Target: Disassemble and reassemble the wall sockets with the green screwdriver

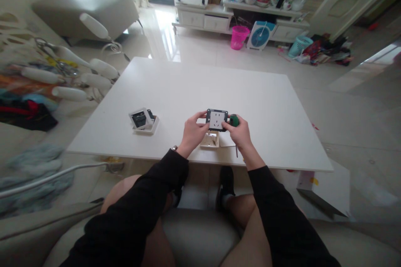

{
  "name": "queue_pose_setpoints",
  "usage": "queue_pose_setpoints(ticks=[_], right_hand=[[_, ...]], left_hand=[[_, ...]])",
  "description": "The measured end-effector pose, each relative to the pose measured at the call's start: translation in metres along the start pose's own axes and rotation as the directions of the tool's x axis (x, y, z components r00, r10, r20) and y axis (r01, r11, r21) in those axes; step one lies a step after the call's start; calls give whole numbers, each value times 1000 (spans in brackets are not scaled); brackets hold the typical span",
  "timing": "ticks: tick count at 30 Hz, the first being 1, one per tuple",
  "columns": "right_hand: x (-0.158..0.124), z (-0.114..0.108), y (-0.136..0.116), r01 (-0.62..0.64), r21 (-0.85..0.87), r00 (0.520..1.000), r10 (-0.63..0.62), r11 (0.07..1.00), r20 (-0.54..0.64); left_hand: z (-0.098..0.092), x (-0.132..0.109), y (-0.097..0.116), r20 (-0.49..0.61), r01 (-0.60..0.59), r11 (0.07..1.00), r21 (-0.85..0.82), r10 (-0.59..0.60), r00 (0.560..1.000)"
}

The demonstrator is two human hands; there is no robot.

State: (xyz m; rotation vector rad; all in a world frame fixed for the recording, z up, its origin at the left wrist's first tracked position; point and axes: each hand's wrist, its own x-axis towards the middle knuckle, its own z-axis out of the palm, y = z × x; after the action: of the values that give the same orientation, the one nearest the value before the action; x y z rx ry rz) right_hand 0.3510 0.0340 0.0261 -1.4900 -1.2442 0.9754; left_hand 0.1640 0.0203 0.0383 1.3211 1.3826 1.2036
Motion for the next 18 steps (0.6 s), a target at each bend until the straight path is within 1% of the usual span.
queue_pose_setpoints(ticks=[3,6,8,10,11,13,15,18], right_hand=[[0,1,2,-6,-11,1000,6,1000,2],[-1,2,2,-8,-20,1000,8,1000,2],[-1,3,2,-7,-27,1000,7,1000,3],[-2,3,1,-6,-23,1000,6,1000,6],[-2,3,0,-8,-15,1000,8,1000,7],[-3,4,-1,-11,7,1000,11,1000,10],[-3,5,-2,-3,27,1000,3,1000,10],[-4,5,-3,19,44,1000,-19,999,8]], left_hand=[[-1,0,0,-2,26,1000,7,-26,1000],[-2,2,-1,-27,33,999,24,-33,999],[-2,3,-3,-43,46,999,3,-46,998],[-2,4,-3,-50,89,993,-74,-93,994],[-2,5,-2,-45,128,983,-134,-135,990],[-2,5,0,-17,230,934,-273,-244,970],[-2,5,3,13,320,864,-388,-342,940],[-3,4,6,21,369,803,-467,-408,913]])
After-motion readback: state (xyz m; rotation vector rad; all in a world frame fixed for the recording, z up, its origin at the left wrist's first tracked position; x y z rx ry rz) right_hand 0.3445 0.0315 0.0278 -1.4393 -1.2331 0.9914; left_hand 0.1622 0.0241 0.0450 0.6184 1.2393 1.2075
